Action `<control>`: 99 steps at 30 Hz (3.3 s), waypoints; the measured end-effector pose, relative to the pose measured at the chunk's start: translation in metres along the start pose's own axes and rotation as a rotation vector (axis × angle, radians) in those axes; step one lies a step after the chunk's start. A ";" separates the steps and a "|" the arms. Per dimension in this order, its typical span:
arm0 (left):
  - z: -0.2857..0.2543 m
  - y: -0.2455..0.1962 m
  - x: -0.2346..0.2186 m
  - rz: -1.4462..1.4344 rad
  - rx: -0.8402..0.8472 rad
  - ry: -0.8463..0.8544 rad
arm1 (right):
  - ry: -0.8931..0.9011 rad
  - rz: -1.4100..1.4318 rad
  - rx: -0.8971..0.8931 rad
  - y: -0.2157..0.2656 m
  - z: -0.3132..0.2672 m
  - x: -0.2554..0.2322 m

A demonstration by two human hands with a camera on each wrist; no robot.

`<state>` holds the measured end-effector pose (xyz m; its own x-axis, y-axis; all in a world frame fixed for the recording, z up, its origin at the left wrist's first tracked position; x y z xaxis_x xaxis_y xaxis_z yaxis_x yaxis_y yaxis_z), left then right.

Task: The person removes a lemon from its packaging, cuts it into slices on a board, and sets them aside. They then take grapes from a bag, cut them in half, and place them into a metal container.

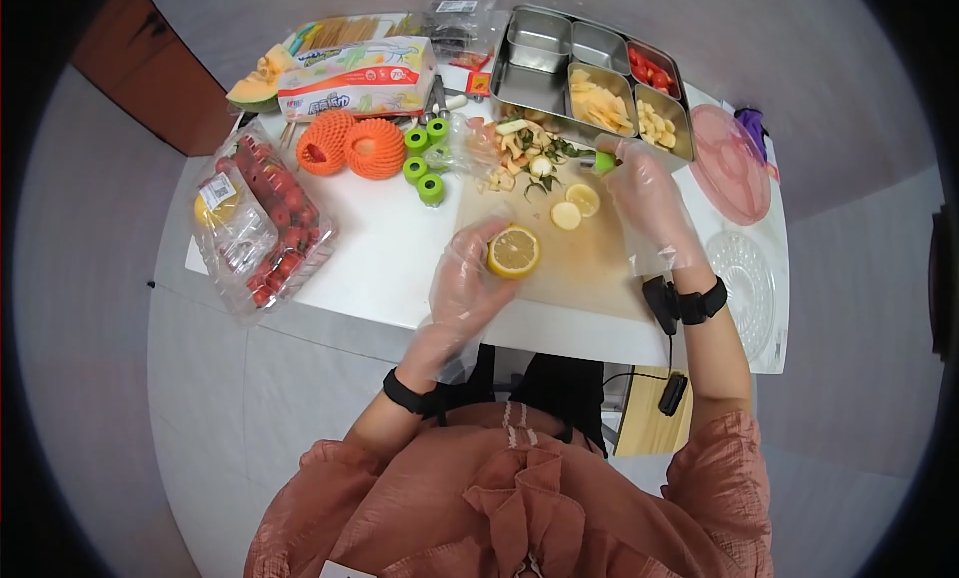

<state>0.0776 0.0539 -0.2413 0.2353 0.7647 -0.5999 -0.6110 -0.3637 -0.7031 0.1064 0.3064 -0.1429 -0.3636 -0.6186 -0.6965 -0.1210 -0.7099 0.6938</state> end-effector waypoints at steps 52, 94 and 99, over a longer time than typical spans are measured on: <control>0.002 -0.007 0.002 0.049 0.019 -0.024 | -0.030 0.030 0.312 0.006 -0.107 -0.072; 0.016 -0.020 -0.002 0.136 -0.022 0.050 | -0.188 -0.053 0.179 -0.009 -0.160 -0.012; 0.036 -0.041 0.001 0.221 0.178 -0.001 | -0.150 -0.057 0.258 -0.007 -0.159 -0.009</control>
<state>0.0759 0.0885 -0.1994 0.0807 0.6780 -0.7306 -0.7707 -0.4224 -0.4771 0.2573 0.2634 -0.1711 -0.4795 -0.5098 -0.7142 -0.3685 -0.6216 0.6912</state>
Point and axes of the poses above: each hand's wrist, its own z-axis towards the middle knuckle, its own x-axis out of the palm, y = z × x, the point moved 2 cm from there along z, towards the middle knuckle, and after that the axes turned 14 degrees about z, right-handed, at the moved point
